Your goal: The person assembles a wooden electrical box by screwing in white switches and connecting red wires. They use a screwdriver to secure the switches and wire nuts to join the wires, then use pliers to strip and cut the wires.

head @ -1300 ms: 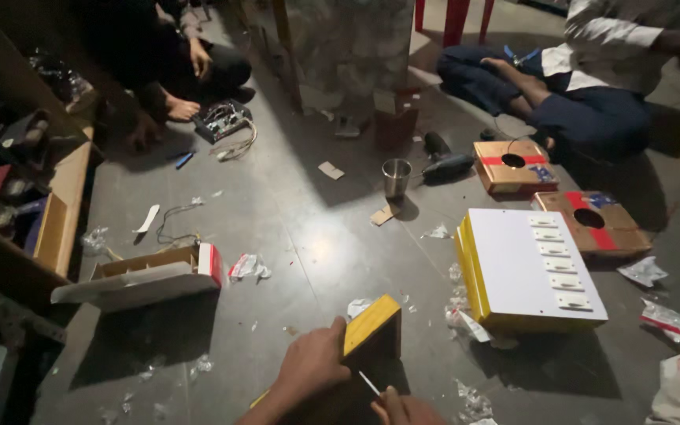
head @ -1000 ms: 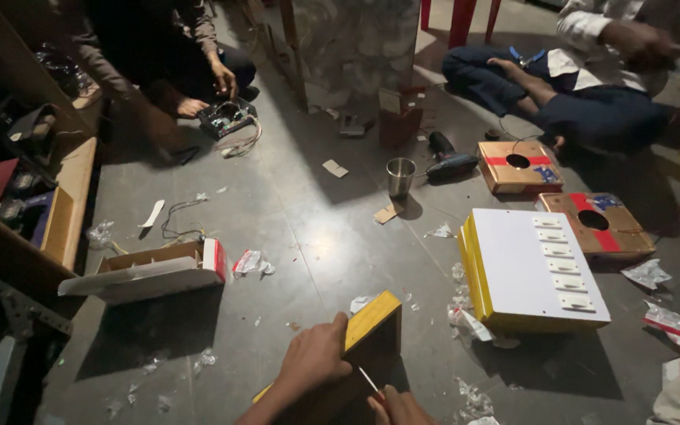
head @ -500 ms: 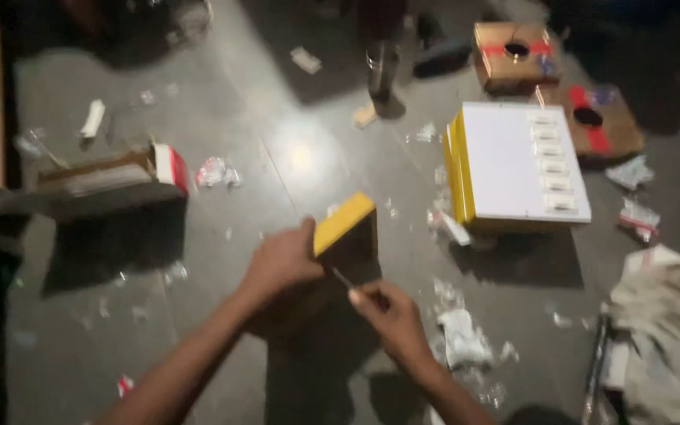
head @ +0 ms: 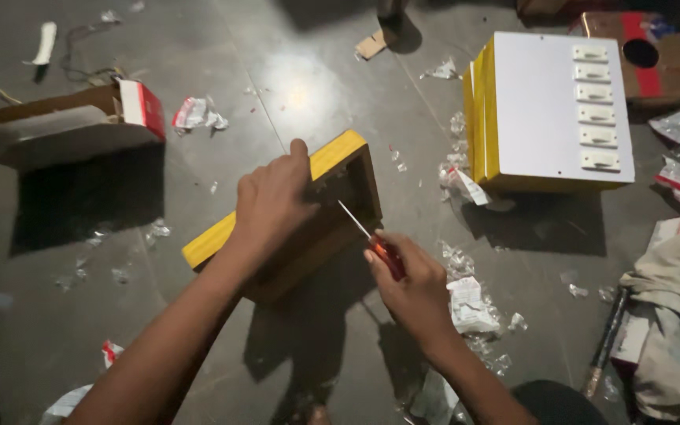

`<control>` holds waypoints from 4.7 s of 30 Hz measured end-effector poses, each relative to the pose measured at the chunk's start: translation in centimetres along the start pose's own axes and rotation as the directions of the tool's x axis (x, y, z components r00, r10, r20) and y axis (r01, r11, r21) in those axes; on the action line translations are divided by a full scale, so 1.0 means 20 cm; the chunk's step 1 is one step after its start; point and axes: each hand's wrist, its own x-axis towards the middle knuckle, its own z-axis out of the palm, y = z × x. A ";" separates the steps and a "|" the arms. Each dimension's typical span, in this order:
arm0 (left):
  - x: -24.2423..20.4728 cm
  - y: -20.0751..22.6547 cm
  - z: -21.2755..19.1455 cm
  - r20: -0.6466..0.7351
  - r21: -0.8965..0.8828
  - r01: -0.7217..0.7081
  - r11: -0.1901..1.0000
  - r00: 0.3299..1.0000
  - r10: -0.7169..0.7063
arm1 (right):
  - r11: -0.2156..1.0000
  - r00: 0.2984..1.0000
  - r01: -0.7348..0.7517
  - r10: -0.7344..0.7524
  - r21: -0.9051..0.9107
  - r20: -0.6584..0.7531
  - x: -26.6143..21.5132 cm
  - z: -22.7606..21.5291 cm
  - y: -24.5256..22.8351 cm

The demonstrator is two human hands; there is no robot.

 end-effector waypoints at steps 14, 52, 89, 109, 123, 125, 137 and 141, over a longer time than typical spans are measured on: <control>-0.04 0.04 0.03 -0.103 0.114 -0.014 0.993 0.994 0.025 | 0.990 0.989 0.143 -0.143 0.018 0.024 0.03 -0.01 0.02; 0.07 0.21 0.07 -0.183 0.105 -0.111 0.988 0.975 0.129 | 0.993 0.999 0.018 -0.014 0.114 -0.032 0.07 -0.08 0.07; 0.00 0.28 0.03 -0.159 0.130 -0.099 0.987 0.980 0.119 | 0.979 0.986 -0.168 0.168 0.112 0.014 0.02 -0.09 0.16; -0.05 0.26 0.15 -0.173 0.325 -0.189 0.927 0.951 0.255 | 0.818 0.874 -0.481 0.422 0.314 0.241 -0.08 0.16 0.78; -0.17 0.36 0.18 -0.180 0.366 -0.242 0.898 0.929 0.324 | 0.547 0.628 -0.776 0.616 0.316 0.476 -0.05 0.03 0.65; -0.14 0.35 0.15 -0.141 0.303 -0.249 0.920 0.943 0.302 | 0.706 0.747 -0.661 0.581 0.257 0.324 -0.01 -0.02 0.52; -0.05 0.29 0.01 -0.183 0.069 -0.290 0.955 0.937 0.298 | 0.996 0.987 -0.060 0.068 0.060 -0.147 -0.07 -0.18 -0.02; -0.06 0.27 0.03 -0.155 0.127 -0.277 0.953 0.943 0.294 | 0.974 0.981 -0.162 0.177 0.157 -0.084 -0.08 -0.16 0.00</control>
